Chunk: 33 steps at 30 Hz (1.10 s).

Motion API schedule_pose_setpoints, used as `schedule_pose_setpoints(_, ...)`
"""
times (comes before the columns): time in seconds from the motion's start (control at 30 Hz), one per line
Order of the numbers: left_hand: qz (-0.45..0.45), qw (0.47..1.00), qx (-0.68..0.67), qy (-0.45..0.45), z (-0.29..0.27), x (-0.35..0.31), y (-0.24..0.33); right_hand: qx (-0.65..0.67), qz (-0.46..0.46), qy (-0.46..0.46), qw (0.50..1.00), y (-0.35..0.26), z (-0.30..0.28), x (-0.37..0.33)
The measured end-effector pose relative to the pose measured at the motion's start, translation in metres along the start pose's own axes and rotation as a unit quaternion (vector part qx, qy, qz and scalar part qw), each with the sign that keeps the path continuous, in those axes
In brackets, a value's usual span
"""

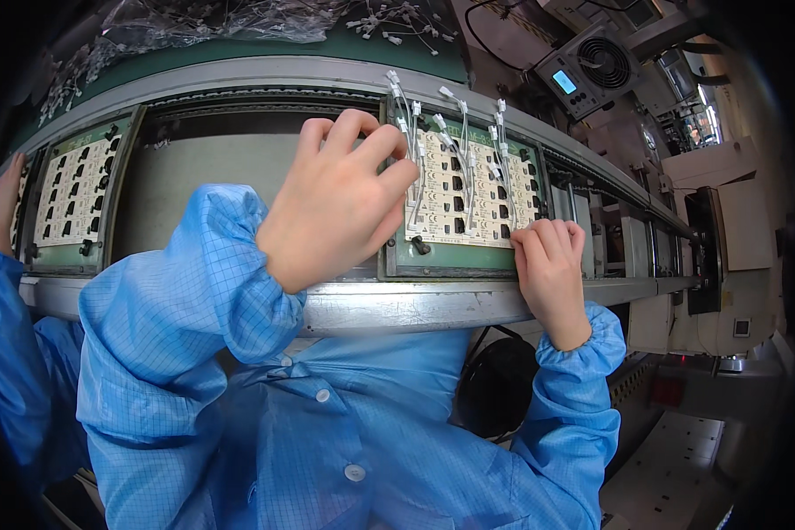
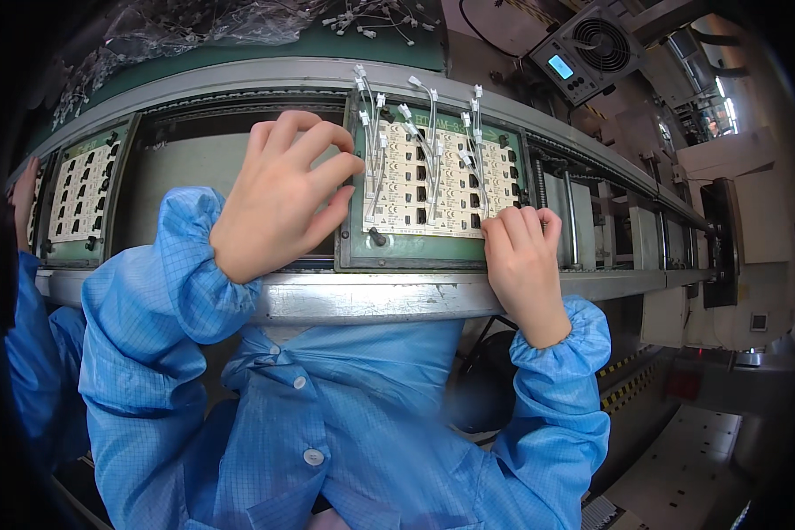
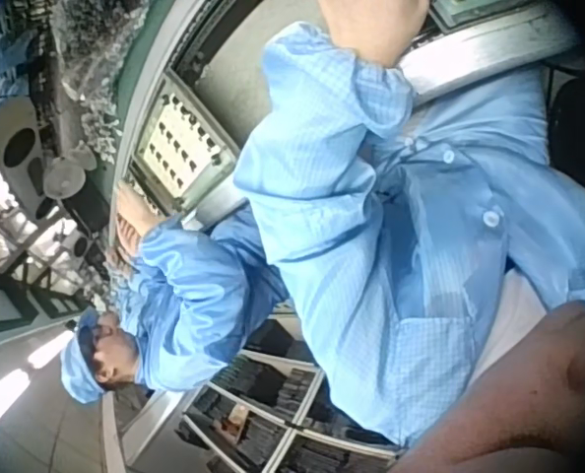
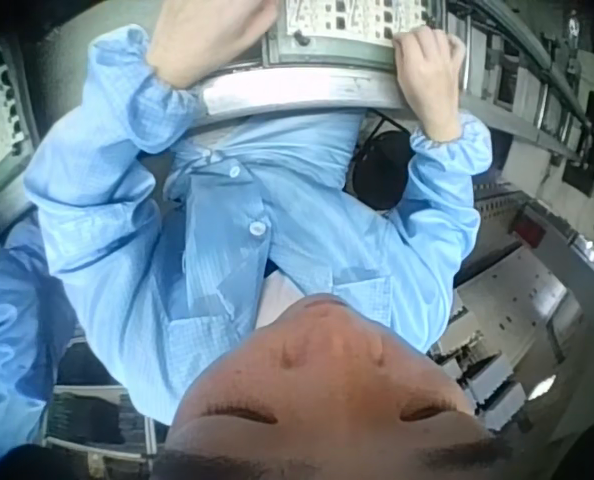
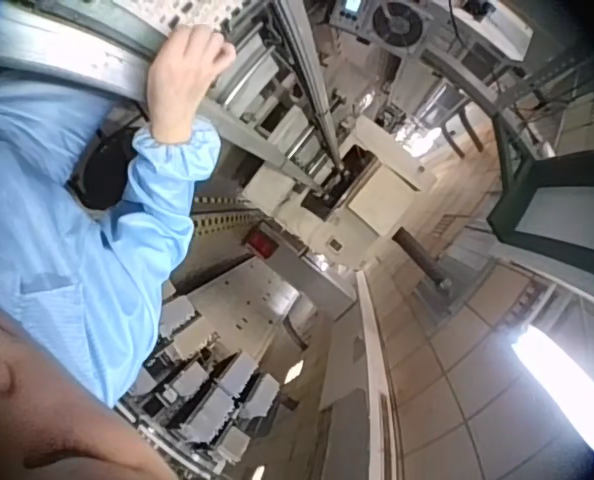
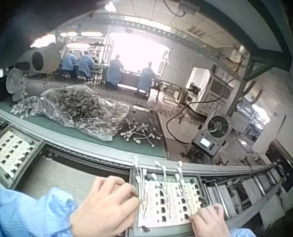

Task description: Manually inserting components and connecting wires onto circuit boards on an electronics assembly line.

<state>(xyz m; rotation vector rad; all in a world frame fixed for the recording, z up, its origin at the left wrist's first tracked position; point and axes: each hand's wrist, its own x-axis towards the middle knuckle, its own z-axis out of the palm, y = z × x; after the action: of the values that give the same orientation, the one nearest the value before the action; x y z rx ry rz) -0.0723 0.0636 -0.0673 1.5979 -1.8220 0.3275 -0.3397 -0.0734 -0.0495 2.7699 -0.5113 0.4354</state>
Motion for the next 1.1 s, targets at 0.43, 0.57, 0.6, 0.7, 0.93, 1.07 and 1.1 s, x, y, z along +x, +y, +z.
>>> schedule_pose_setpoints(0.43, 0.007, 1.0, -0.028, 0.006, 0.008, -0.005, 0.001, 0.237, 0.101, -0.141, 0.956, 0.017, -0.024, -0.009)
schedule_pose_setpoints(0.57, 0.011, 0.999, -0.017, 0.028, 0.001, -0.002, -0.002, 0.185, 0.115, -0.036, 0.975, 0.06, -0.023, -0.004)
schedule_pose_setpoints(0.6, 0.011, 0.999, -0.016, 0.028, 0.0, 0.0, -0.002, 0.186, 0.114, -0.036, 0.975, 0.066, -0.018, -0.006)
schedule_pose_setpoints(0.7, 0.013, 0.999, -0.022, 0.043, -0.003, 0.005, -0.003, 0.298, 0.354, -0.115, 0.879, 0.081, 0.003, -0.017)
schedule_pose_setpoints(0.93, -0.022, 0.998, 0.025, 0.059, -0.026, 0.023, 0.006, 0.389, 0.349, -0.076, 0.849, 0.066, -0.004, -0.011)
schedule_pose_setpoints(1.07, -0.088, 0.991, 0.092, 0.047, -0.024, 0.05, 0.032, 0.518, 0.282, -0.1, 0.801, 0.069, -0.024, -0.013)
schedule_pose_setpoints(1.1, -0.118, 0.986, 0.111, 0.029, -0.02, 0.058, 0.041, 0.547, 0.247, -0.095, 0.794, 0.073, -0.028, -0.014)
